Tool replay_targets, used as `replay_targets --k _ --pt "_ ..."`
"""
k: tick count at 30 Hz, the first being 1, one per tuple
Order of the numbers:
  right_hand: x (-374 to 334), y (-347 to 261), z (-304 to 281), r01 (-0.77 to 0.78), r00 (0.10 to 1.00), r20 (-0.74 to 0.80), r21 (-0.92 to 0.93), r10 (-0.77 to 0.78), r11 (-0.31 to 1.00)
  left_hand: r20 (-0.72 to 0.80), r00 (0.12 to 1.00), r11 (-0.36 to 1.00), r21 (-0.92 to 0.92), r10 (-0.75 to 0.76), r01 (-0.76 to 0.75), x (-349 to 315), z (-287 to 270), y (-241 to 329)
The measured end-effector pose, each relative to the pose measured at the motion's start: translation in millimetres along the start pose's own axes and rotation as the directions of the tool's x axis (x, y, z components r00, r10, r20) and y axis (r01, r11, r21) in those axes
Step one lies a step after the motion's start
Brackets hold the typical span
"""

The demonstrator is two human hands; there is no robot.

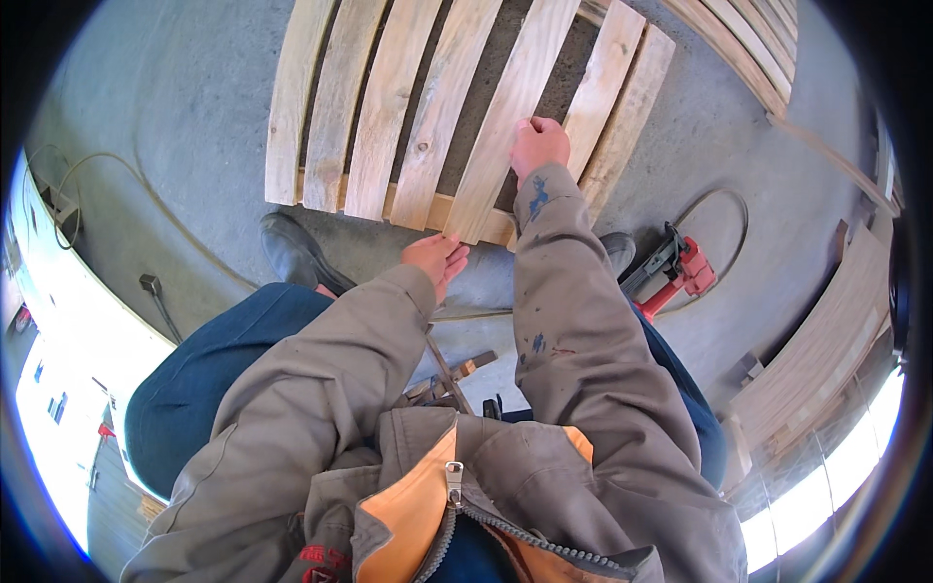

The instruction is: The person assembles a wooden pallet by arranging planks and securing them with a nail gun. They adjust the planks and use the nail gun to fasten them together.

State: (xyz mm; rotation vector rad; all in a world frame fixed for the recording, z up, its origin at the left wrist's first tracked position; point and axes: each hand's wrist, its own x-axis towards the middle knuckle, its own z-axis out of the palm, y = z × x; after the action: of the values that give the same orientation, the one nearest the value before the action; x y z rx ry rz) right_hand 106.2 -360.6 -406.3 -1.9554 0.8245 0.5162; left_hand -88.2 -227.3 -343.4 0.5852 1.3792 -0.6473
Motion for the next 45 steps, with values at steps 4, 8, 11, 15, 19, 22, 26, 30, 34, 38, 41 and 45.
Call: replay_targets --k 4,8,11,15,19,22,26,30,34,38,41,45 --pt "1.2 -0.9 -0.5 0.007 1.000 -0.011 0.066 -0.006 0.998 0.018 1.000 1.000 -0.019 0.021 -0.020 0.1 4.1 1.8" --pt "2.5 -4.0 6.3 0.045 0.999 0.006 0.021 -0.045 0.999 -0.032 0.999 0.999 -0.029 0.033 -0.034 -0.9 7.1 4.9" --pt "-0.3 -8.1 9.9 0.026 0.999 0.021 0.051 -0.027 0.998 -0.059 0.998 0.999 -0.026 0.038 -0.040 -1.9 6.0 5.5" --pt "-2.6 -11.2 9.0 0.019 0.999 0.030 0.083 -0.021 0.996 -0.069 0.997 0.999 -0.021 0.047 -0.048 -3.6 6.8 5.3" --pt "3.3 -5.5 9.1 0.039 0.999 0.028 0.053 -0.041 0.998 -0.075 0.996 0.999 0.002 0.043 -0.043 -2.6 8.1 6.9" --pt "-4.0 -10.3 10.3 0.063 0.996 0.060 0.158 -0.073 0.985 -0.082 0.995 0.999 0.014 0.048 -0.047 -4.5 7.7 8.7" --pt "-0.8 -7.2 10.2 0.092 0.993 0.057 0.162 -0.103 0.983 -0.090 0.995 0.999 0.017 0.046 -0.044 -5.5 10.5 9.6" --pt "-15.1 -25.2 4.5 0.025 0.995 0.091 0.192 -0.043 0.981 -0.085 0.995 0.999 0.021 0.046 -0.044 -3.3 8.2 8.7" --pt "-22.9 -33.8 -0.3 -0.025 0.993 0.116 0.242 -0.003 0.970 -0.097 0.994 0.999 0.032 0.046 -0.043 -4.8 9.9 8.6" --pt "-27.3 -39.0 -2.7 -0.035 0.992 0.123 0.222 0.007 0.974 -0.113 0.993 0.999 0.033 0.042 -0.039 -6.5 11.9 10.4" --pt "-27.9 -40.3 -3.2 -0.044 0.992 0.129 0.226 0.015 0.973 -0.118 0.992 0.999 0.031 0.036 -0.033 -5.7 11.4 10.4" --pt "-24.9 -35.8 -0.9 -0.044 0.993 0.118 0.240 0.016 0.970 -0.121 0.992 0.999 0.025 0.033 -0.030 -6.8 12.6 10.7"
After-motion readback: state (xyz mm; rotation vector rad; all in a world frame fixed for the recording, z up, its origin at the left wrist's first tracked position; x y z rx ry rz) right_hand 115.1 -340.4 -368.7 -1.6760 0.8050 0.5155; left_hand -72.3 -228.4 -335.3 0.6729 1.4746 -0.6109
